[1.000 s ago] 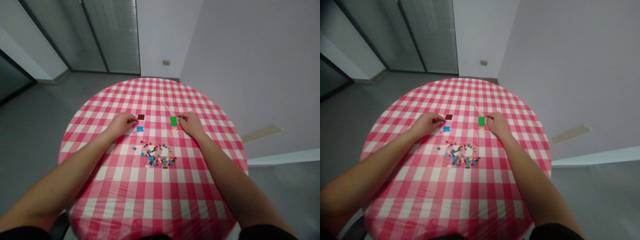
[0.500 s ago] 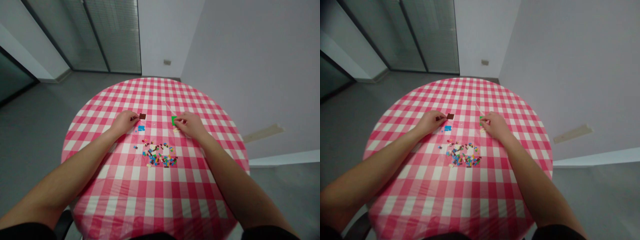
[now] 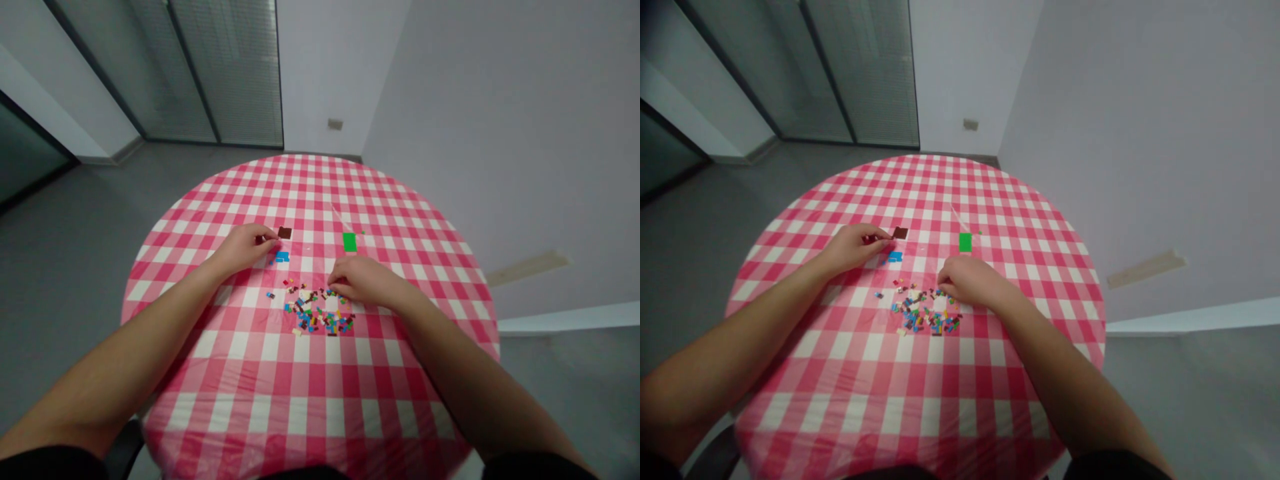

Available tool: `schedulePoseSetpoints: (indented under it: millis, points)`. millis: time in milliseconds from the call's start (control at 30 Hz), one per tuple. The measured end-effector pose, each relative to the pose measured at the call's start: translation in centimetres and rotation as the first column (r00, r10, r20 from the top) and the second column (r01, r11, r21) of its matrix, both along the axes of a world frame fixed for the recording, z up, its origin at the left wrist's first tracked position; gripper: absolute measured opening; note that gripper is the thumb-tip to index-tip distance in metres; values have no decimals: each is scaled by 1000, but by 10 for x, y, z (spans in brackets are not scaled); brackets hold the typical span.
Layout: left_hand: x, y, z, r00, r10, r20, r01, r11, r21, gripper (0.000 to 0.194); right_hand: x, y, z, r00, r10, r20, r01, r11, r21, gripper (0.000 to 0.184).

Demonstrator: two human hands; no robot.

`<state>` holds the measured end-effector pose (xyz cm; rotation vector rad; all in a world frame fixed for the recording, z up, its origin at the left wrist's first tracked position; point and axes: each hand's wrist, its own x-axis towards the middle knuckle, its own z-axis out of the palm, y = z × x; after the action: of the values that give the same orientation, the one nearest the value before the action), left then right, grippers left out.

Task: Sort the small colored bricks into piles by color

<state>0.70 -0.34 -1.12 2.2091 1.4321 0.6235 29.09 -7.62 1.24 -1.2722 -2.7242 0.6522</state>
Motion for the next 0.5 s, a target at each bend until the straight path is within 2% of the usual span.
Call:
schedulePoseSetpoints:
  millis: [500]
  points:
    - [5,-8,-5,988,-89,123,101,990,-99,23,-4,-3,1,1000,-5,-24,4,999,-43,17]
